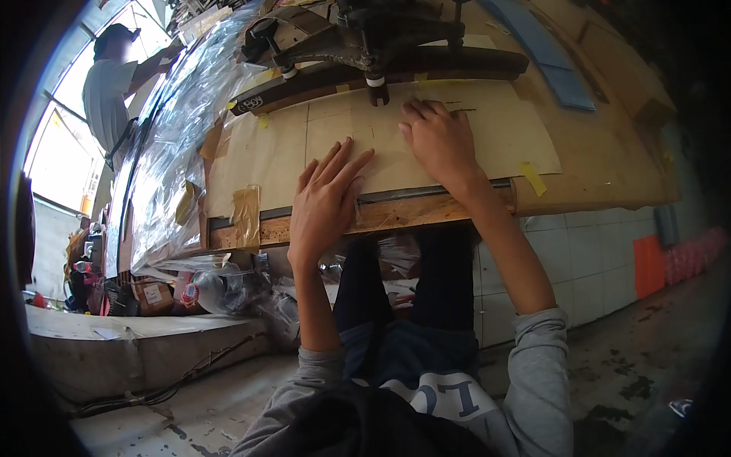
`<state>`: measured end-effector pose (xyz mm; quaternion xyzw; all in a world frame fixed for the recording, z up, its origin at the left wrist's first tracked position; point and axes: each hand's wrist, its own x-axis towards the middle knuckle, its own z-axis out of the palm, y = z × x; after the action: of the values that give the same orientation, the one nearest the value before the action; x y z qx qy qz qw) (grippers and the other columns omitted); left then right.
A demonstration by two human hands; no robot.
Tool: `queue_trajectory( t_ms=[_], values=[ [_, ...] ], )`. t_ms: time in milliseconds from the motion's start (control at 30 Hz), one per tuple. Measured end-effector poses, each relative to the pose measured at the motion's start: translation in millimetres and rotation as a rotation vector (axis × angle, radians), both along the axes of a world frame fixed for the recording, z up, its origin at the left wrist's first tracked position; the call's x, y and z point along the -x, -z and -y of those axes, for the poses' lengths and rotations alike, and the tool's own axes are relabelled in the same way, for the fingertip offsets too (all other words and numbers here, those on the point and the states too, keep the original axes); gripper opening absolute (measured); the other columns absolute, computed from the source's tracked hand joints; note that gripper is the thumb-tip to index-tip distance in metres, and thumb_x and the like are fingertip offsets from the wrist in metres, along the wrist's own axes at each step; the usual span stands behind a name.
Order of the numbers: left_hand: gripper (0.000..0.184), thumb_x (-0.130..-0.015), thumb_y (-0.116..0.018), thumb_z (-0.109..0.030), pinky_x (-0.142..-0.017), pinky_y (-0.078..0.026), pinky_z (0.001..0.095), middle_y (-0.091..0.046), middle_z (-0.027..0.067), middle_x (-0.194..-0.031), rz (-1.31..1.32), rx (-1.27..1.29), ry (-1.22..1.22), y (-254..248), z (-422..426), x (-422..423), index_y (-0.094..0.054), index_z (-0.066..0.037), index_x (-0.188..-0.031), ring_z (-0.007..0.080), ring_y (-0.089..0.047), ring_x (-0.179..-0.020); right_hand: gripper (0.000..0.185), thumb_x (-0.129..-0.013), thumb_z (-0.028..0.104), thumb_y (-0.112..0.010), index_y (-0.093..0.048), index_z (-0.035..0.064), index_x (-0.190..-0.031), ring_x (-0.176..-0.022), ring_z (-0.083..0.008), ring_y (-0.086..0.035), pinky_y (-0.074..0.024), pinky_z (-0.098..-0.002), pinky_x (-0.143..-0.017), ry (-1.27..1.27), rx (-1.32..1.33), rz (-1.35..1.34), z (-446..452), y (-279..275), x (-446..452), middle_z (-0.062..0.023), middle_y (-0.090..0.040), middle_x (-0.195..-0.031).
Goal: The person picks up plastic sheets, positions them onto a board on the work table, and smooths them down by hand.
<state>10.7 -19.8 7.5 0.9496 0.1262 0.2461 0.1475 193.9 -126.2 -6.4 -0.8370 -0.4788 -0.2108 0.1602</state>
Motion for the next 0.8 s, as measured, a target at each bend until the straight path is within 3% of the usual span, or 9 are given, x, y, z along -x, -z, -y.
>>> queue_trajectory(
  t_ms=[800],
  values=[
    [0.034,-0.092,-0.050,-0.017,-0.109,-0.030,0.0434,-0.050,0.0098,-0.138,0.008,0.012,-0.029,2.2,-0.6,-2.2,-0.059,-0.020,-0.125,0.0251,-0.043,-0.131,0.033,-0.091,0.026,-0.054,-0.060,0.0081,-0.118,-0.115,-0.0189,-0.053,-0.0420,-0.0451,-0.093,0.018,0.017,-0.002,-1.0,-2.9,2.5,-0.0029,-0.060,-0.125]
  ],
)
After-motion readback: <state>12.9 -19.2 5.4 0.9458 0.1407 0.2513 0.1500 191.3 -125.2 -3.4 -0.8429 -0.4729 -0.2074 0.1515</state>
